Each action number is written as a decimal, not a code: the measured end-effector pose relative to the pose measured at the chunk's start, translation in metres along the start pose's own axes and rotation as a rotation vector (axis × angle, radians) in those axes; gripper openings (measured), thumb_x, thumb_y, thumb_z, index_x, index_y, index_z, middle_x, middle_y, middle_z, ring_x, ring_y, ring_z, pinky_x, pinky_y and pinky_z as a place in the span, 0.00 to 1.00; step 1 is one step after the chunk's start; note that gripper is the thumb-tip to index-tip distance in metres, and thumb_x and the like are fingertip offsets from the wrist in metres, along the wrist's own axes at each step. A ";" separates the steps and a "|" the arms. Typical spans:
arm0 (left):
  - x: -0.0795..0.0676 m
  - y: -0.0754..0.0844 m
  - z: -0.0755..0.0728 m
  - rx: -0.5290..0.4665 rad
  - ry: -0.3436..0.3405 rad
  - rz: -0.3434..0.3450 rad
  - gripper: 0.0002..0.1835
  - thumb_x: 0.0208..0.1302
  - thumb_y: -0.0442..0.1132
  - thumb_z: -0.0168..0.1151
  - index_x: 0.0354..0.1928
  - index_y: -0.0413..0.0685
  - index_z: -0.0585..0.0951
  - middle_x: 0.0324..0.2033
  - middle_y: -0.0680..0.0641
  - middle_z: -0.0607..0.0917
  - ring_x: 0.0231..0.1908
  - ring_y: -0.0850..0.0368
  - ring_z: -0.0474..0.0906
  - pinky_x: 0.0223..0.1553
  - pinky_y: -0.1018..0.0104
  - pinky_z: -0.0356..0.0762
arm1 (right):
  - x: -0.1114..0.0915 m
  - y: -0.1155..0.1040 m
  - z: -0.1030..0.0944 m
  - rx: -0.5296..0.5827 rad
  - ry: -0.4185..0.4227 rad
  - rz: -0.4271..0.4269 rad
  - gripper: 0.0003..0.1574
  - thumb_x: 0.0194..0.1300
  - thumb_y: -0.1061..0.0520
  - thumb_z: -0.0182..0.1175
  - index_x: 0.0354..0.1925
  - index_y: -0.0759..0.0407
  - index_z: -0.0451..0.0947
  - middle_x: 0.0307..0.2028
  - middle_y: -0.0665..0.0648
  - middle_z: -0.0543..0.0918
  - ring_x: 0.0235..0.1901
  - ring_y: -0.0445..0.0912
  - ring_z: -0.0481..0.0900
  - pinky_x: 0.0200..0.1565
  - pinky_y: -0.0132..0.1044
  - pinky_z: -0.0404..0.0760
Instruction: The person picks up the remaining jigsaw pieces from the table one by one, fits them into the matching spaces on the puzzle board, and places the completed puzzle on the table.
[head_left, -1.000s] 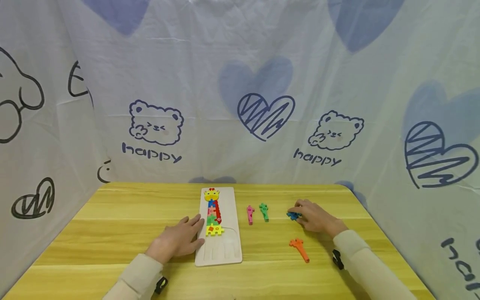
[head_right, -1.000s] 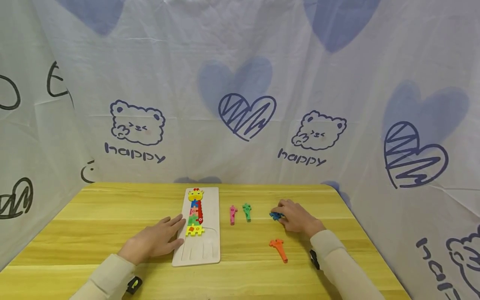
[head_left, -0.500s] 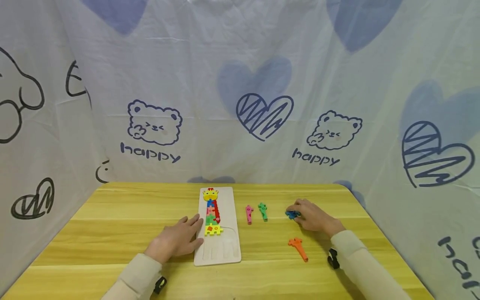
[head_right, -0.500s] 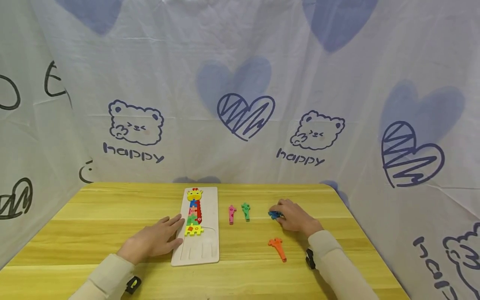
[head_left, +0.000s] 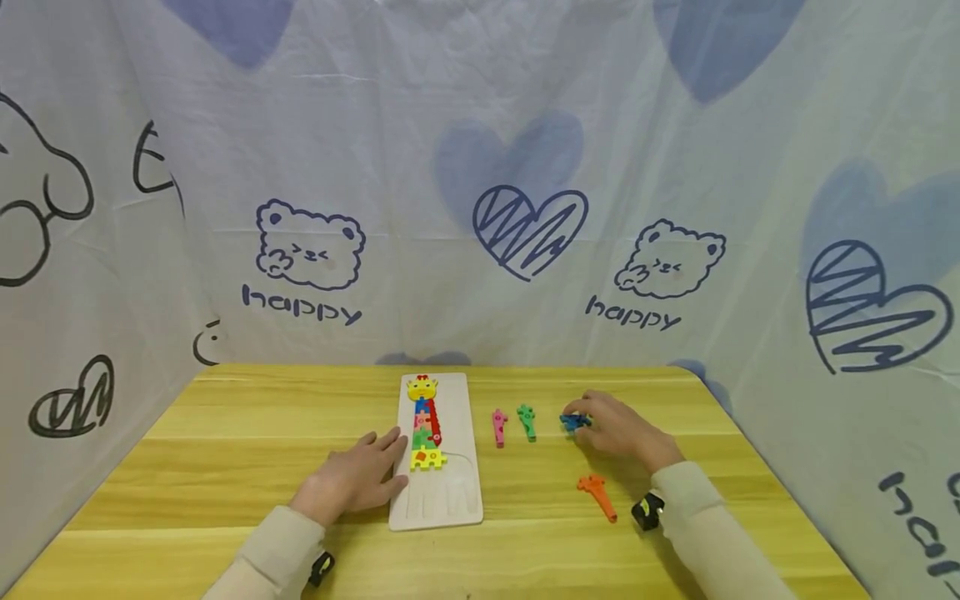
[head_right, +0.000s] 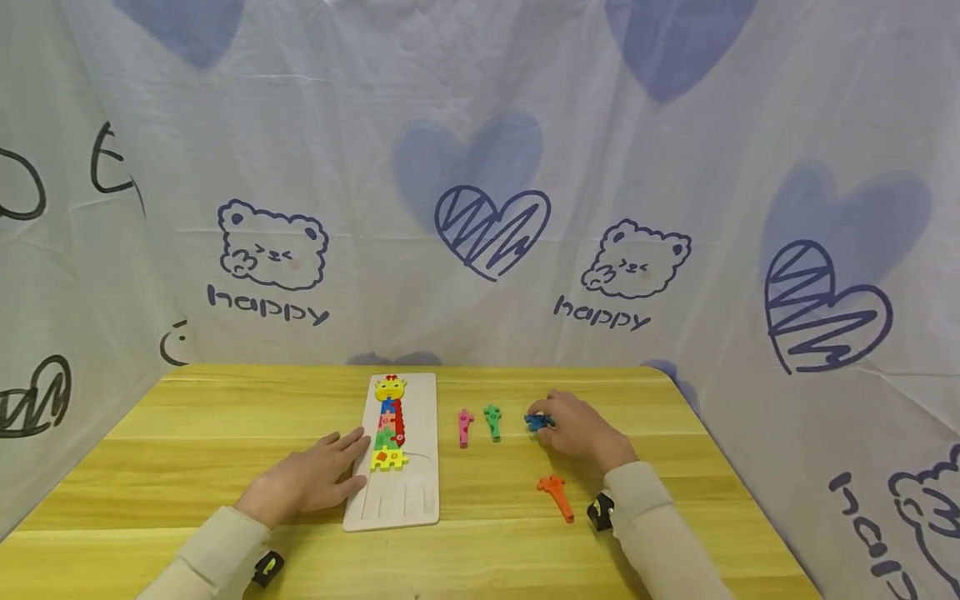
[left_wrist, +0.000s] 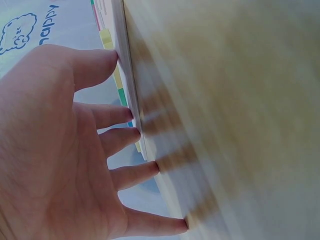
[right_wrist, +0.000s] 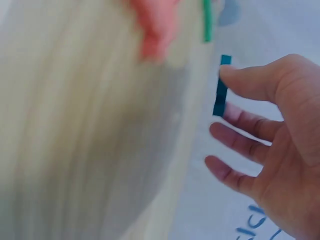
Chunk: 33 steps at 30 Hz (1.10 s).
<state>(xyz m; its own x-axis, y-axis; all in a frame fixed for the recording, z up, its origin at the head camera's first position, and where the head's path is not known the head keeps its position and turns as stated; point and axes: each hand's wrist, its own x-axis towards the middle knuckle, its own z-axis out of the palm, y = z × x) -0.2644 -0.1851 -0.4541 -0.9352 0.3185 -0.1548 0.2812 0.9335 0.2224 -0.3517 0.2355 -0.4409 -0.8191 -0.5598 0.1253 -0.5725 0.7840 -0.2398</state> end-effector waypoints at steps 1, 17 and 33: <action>0.000 0.000 0.000 -0.001 0.001 0.001 0.37 0.76 0.56 0.56 0.79 0.48 0.63 0.80 0.44 0.61 0.77 0.31 0.59 0.60 0.13 0.61 | 0.001 -0.005 -0.002 0.000 0.001 0.001 0.19 0.69 0.59 0.68 0.57 0.57 0.84 0.45 0.54 0.83 0.41 0.46 0.76 0.47 0.45 0.80; 0.000 -0.001 0.000 -0.003 -0.002 -0.003 0.37 0.76 0.56 0.56 0.79 0.48 0.63 0.81 0.44 0.61 0.77 0.31 0.58 0.61 0.13 0.60 | 0.015 -0.053 -0.004 -0.101 -0.004 -0.095 0.17 0.65 0.58 0.71 0.52 0.58 0.86 0.42 0.54 0.84 0.40 0.45 0.76 0.45 0.43 0.81; 0.000 0.000 0.000 -0.003 -0.009 -0.005 0.37 0.76 0.56 0.55 0.79 0.49 0.63 0.81 0.44 0.61 0.77 0.31 0.58 0.61 0.14 0.61 | 0.028 -0.087 0.006 -0.116 0.013 -0.162 0.18 0.65 0.56 0.72 0.53 0.57 0.86 0.44 0.55 0.85 0.44 0.48 0.81 0.52 0.46 0.84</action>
<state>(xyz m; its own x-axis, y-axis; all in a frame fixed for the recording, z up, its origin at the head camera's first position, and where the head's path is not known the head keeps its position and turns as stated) -0.2644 -0.1846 -0.4539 -0.9346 0.3156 -0.1641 0.2762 0.9346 0.2244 -0.3244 0.1498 -0.4219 -0.7161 -0.6780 0.1662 -0.6964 0.7103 -0.1025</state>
